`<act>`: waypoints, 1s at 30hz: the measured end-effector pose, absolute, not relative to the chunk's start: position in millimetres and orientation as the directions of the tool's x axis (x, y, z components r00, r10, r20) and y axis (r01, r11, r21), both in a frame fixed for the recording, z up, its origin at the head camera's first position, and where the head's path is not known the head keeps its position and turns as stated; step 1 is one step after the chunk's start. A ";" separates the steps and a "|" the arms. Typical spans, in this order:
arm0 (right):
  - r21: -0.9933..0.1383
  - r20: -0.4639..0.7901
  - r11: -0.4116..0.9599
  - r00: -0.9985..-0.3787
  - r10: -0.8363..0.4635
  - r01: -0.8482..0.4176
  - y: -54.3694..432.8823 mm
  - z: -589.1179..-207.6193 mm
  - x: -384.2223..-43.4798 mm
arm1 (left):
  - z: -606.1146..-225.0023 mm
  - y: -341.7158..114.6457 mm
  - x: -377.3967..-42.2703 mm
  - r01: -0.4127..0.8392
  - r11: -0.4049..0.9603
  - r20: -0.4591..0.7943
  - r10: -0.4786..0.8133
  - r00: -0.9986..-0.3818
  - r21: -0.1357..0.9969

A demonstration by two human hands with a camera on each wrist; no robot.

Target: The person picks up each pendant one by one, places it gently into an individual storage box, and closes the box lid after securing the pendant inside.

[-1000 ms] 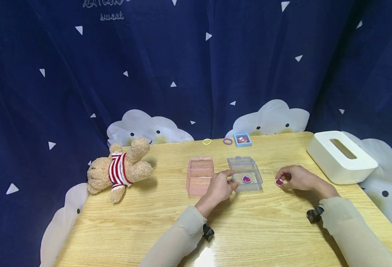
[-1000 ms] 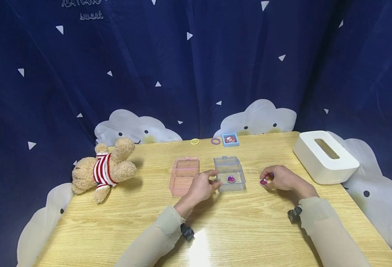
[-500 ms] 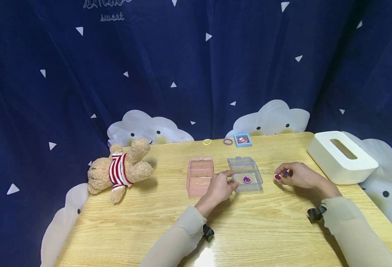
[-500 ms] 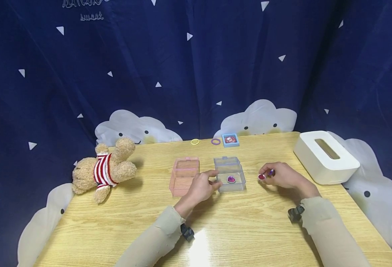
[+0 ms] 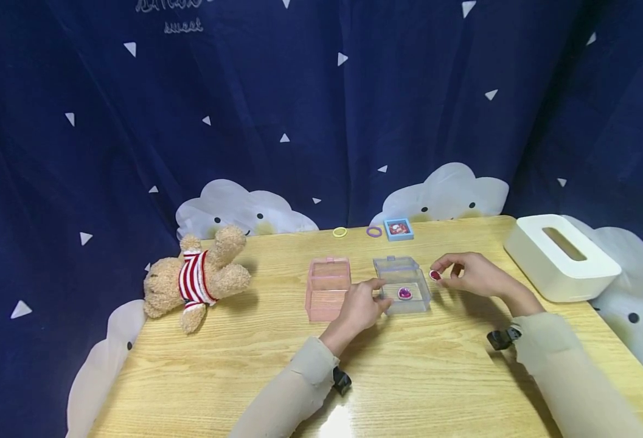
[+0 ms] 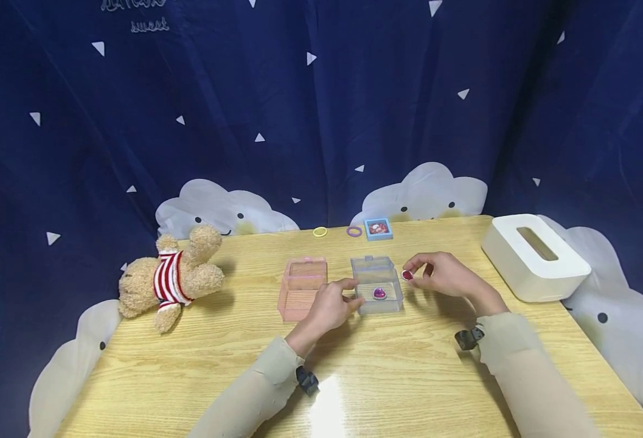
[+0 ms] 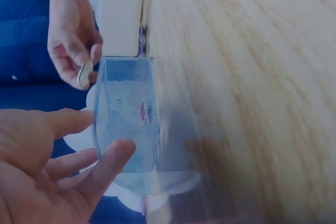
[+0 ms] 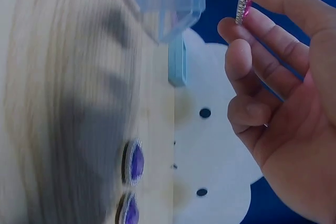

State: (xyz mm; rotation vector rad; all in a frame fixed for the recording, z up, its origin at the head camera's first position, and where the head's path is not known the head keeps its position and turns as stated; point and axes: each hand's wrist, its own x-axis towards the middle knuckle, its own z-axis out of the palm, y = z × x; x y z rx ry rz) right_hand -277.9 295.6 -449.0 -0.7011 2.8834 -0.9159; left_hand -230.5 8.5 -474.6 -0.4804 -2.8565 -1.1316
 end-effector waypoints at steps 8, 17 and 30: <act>-0.573 0.104 0.685 -0.869 -0.483 -0.449 272.6 -449.8 -285.3 | -471.6 9.3 -229.4 0.285 0.692 0.126 0.271 -0.954 0.663; -0.559 0.040 0.691 -0.848 -0.528 -0.457 254.1 -459.7 -288.8 | -470.8 9.0 -230.2 0.293 0.701 0.134 0.274 -0.952 0.650; -0.482 -0.011 0.722 -0.821 -0.571 -0.496 237.2 -466.3 -287.3 | -472.6 8.4 -230.2 0.319 0.700 0.157 0.288 -0.945 0.639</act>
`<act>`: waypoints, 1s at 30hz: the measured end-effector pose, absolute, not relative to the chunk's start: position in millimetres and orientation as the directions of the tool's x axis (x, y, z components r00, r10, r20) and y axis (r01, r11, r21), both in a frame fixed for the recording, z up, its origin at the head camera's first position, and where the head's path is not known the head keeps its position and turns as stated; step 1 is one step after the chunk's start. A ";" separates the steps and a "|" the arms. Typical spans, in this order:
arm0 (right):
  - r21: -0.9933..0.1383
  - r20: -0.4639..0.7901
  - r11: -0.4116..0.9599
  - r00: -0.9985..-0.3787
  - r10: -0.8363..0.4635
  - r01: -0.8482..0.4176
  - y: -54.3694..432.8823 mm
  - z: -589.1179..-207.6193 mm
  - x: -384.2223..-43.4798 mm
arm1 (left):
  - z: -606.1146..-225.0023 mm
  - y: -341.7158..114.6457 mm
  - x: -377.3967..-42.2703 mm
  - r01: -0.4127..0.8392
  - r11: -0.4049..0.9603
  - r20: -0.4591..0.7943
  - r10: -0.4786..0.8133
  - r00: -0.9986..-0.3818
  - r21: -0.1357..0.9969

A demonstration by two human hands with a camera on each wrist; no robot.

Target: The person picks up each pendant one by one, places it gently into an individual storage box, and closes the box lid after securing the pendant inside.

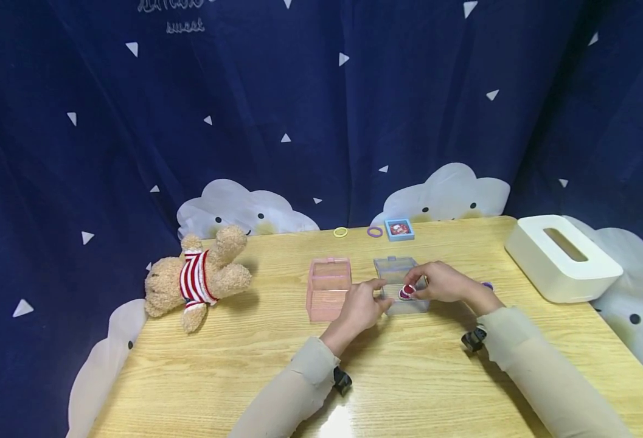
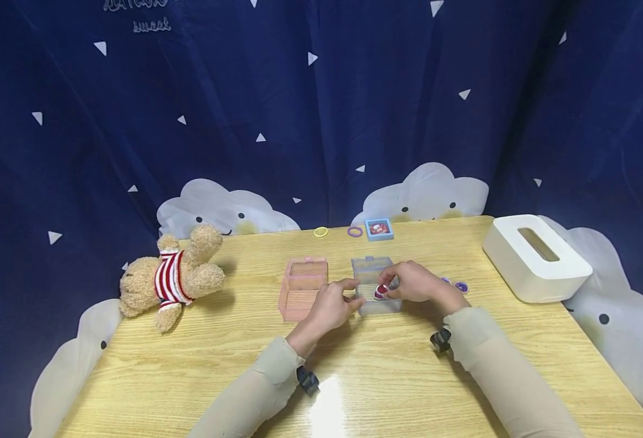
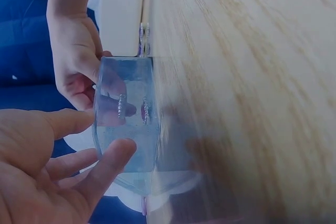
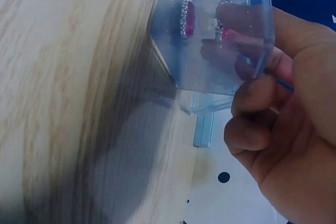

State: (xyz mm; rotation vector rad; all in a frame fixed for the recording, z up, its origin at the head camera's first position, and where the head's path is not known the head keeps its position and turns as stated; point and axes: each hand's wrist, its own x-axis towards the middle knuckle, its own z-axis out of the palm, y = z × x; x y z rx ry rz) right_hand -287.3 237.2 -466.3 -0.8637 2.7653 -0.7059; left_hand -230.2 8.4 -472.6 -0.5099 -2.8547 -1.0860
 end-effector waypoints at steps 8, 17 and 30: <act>-0.440 -0.008 0.732 -0.813 -0.582 -0.520 237.1 -470.3 -290.4 | -472.8 8.4 -230.3 0.308 0.698 0.147 0.282 -0.948 0.646; -0.460 -0.008 0.733 -0.823 -0.568 -0.502 237.1 -468.6 -288.4 | -472.3 8.3 -230.2 0.312 0.701 0.153 0.282 -0.947 0.641; -0.548 0.009 0.708 -0.849 -0.528 -0.446 247.9 -464.1 -288.8 | -471.0 3.9 -230.8 0.305 0.669 0.153 0.277 -0.949 0.678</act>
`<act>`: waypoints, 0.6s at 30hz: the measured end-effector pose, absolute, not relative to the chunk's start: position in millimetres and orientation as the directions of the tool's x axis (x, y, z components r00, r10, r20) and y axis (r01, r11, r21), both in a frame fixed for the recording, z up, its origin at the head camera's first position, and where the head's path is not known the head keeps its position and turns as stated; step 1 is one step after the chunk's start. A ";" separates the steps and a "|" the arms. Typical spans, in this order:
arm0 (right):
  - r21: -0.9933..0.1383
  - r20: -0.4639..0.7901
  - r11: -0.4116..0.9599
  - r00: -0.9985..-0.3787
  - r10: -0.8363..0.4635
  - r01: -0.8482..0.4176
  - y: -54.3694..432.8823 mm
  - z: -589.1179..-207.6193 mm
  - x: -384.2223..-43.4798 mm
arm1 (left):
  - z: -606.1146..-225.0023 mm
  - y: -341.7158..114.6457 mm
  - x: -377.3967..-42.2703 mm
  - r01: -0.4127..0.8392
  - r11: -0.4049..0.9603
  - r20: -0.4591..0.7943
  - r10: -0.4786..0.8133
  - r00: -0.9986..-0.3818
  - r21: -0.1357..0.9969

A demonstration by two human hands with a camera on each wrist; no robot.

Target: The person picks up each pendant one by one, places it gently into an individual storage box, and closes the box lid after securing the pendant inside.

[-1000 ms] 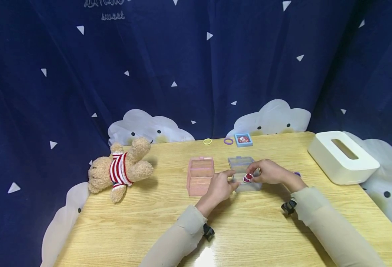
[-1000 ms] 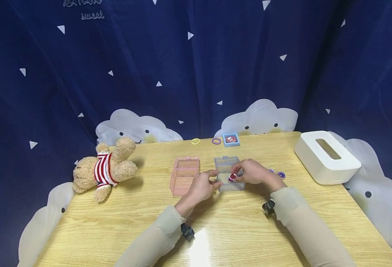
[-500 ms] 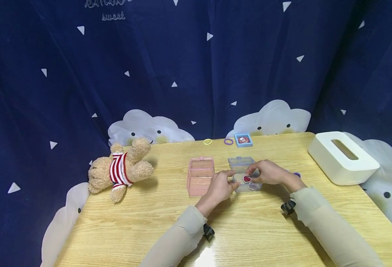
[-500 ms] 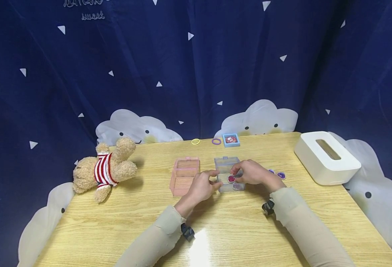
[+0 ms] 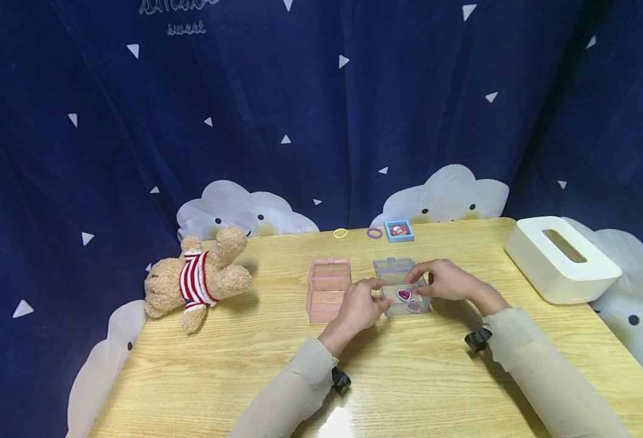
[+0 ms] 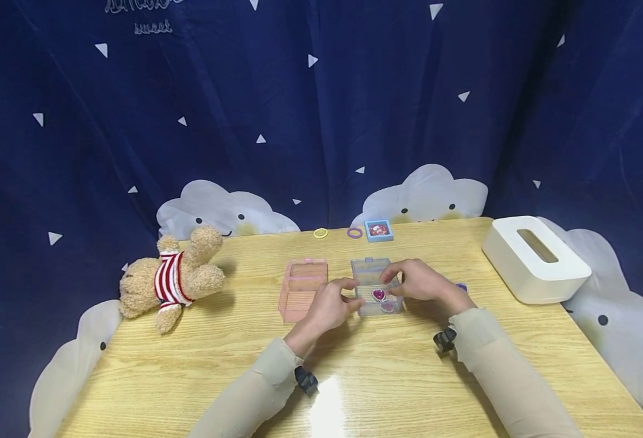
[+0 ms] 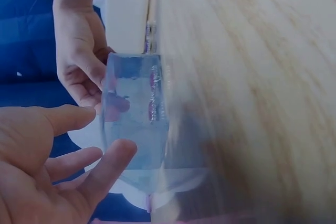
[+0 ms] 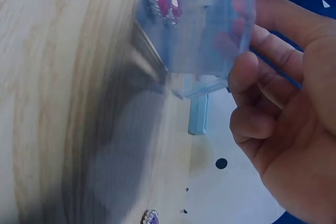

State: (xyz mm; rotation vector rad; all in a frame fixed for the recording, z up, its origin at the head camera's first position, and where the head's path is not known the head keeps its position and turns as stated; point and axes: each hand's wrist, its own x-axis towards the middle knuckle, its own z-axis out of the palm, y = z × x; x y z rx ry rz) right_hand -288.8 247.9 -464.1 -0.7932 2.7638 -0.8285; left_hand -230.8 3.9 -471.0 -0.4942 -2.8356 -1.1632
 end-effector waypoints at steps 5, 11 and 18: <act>-0.555 0.044 0.707 -0.864 -0.502 -0.439 253.3 -457.6 -288.9 | -463.7 -2.3 -230.4 0.257 0.593 0.125 0.254 -0.959 0.763; -0.562 0.100 0.707 -0.884 -0.457 -0.429 263.7 -447.3 -291.2 | -453.4 -15.9 -231.5 0.261 0.543 0.156 0.233 -0.960 0.798; -0.549 0.085 0.752 -0.920 -0.384 -0.365 279.2 -440.2 -290.8 | -445.2 -43.2 -234.7 0.286 0.509 0.208 0.205 -0.956 0.812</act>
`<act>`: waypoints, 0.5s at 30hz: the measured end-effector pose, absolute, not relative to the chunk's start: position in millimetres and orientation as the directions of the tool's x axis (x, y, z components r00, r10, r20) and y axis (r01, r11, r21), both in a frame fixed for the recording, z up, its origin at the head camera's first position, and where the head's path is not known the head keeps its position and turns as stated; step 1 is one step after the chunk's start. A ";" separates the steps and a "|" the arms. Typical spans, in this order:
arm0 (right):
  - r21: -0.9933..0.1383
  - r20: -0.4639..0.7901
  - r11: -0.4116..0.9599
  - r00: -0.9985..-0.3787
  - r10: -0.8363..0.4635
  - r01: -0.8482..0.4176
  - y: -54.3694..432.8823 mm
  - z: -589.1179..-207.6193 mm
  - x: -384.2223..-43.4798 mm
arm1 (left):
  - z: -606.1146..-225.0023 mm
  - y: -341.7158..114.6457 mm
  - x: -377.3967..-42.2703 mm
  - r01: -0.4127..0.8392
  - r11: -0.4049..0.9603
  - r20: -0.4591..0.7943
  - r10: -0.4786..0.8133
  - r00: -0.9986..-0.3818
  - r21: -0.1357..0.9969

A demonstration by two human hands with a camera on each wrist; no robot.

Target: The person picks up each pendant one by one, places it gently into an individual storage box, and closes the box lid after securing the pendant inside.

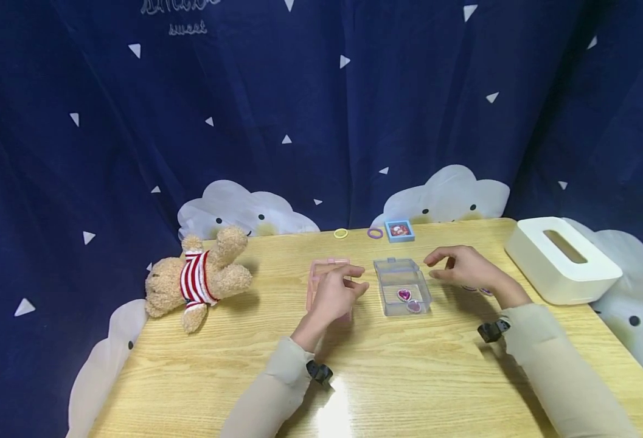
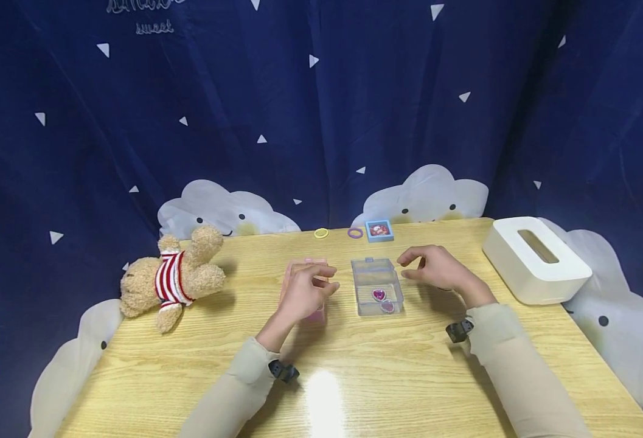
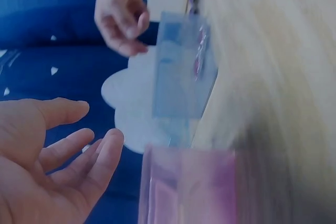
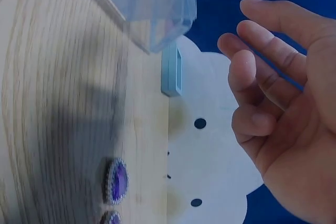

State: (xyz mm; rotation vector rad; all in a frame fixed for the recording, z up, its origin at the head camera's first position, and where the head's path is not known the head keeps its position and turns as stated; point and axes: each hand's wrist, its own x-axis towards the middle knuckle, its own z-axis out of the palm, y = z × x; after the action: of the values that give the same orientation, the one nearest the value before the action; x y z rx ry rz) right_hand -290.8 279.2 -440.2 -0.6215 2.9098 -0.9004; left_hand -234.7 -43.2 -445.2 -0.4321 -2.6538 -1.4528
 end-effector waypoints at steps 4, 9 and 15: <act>-0.532 0.100 0.761 -0.920 -0.379 -0.371 288.8 -440.5 -292.1 | -443.8 -61.7 -237.3 0.310 0.498 0.246 0.191 -0.950 0.810; -0.523 0.102 0.773 -0.927 -0.361 -0.359 300.5 -443.8 -294.4 | -446.0 -83.9 -237.7 0.298 0.485 0.246 0.169 -0.954 0.822; -0.504 0.100 0.793 -0.935 -0.341 -0.343 309.1 -445.2 -295.1 | -453.2 -105.8 -235.9 0.290 0.469 0.247 0.153 -0.957 0.835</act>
State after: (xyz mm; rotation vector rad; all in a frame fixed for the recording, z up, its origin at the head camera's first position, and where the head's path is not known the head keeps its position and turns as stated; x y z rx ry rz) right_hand -295.1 309.1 -445.2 -0.5688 2.9780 -0.8378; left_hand -235.9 -105.8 -453.2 -0.3899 -2.5719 -1.5025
